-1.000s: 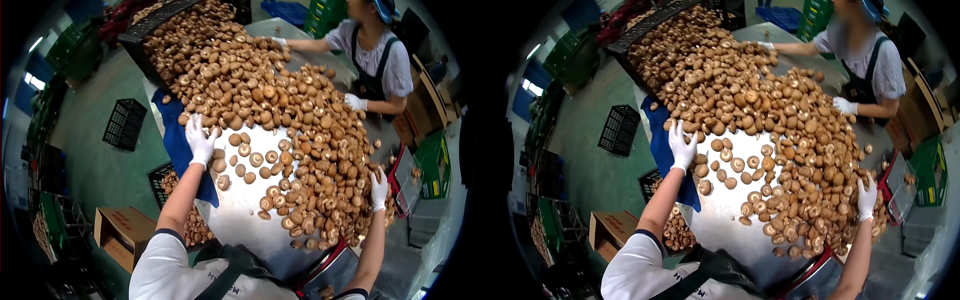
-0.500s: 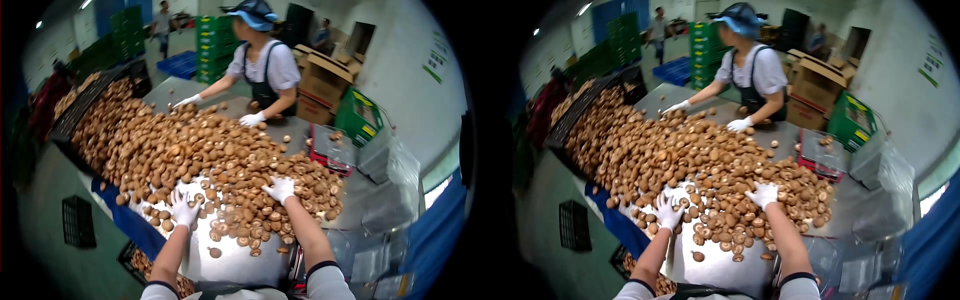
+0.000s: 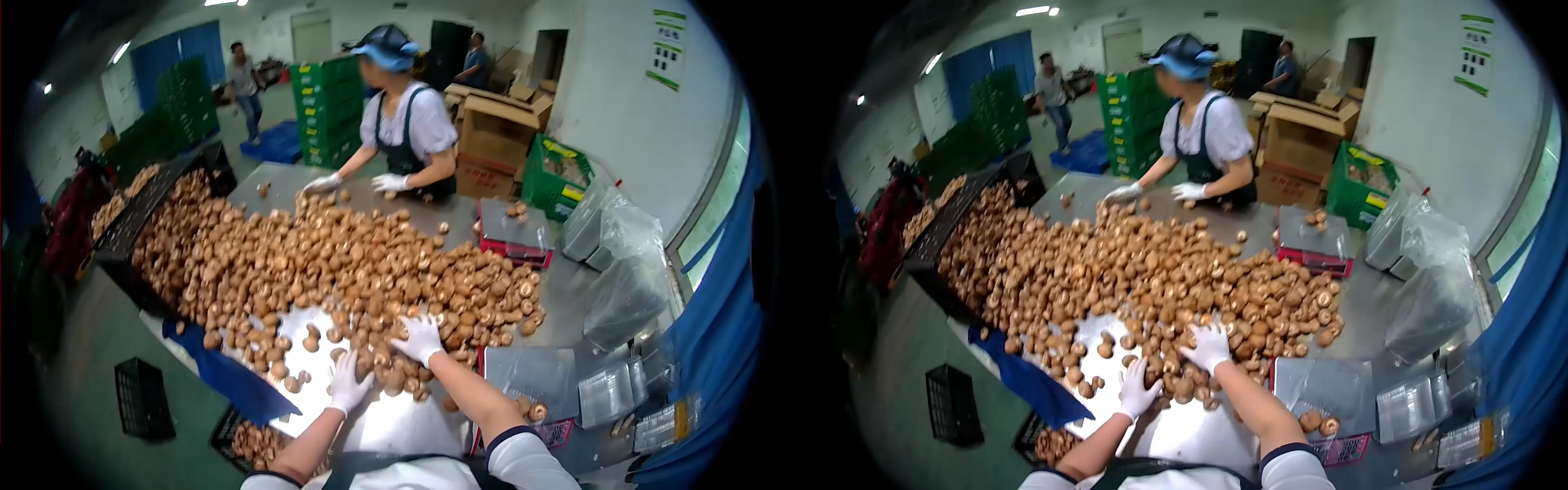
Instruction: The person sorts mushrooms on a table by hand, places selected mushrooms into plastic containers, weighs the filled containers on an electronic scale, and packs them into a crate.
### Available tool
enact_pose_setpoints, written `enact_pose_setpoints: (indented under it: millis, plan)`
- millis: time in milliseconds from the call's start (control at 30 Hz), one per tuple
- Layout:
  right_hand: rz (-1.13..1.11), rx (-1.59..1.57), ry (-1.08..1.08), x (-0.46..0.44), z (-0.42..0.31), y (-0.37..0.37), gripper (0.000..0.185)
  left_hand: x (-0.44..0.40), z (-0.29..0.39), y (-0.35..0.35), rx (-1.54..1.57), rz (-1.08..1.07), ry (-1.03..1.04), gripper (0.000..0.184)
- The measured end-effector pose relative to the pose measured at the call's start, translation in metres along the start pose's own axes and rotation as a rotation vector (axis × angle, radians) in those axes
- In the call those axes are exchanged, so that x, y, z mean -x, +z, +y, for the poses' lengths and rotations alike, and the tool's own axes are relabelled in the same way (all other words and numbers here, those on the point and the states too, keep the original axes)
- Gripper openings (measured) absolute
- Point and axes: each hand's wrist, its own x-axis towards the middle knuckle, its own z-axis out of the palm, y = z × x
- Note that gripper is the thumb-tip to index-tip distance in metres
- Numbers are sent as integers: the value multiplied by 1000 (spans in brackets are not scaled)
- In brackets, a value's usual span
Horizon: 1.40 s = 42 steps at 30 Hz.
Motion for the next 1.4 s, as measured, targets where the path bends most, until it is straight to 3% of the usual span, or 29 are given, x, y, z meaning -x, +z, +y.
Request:
enact_pose_setpoints:
  millis: [33, 100, 233, 433, 833, 1000, 1100, 1200, 1300, 1400]
  plan:
    - [5, 4, -15, 9, -8, 1, 69, 8, -2, -2, 117, -2, 2, 78]
    - [-41, 16, -114, 33, -23, -6, 69, 31, 15, -20, -80, -52, 0, 77]
    - [144, -60, -131, 67, -35, 24, 66, 80, 13, -22, -167, -48, 22, 75]
    - [63, -165, -214, 134, -58, 26, 66, 147, -6, -15, -66, -115, -29, 74]
    - [151, -481, -9, 281, -34, 37, 58, 166, -3, -27, 103, 41, -59, 59]
    - [246, -542, 162, 295, -21, 42, 63, 140, 10, -17, 115, 74, 92, 51]
    - [230, -402, 242, 303, -23, 37, 66, 111, 38, -15, 153, -83, 254, 49]
    - [113, -465, 353, 317, -11, 51, 65, 85, 72, 8, 137, -175, 442, 50]
    - [137, -708, 414, 315, -12, 50, 64, 71, 94, 41, -38, -282, 697, 53]
    - [205, -982, 505, 316, -10, 56, 73, 69, 91, 67, -72, -354, 672, 47]
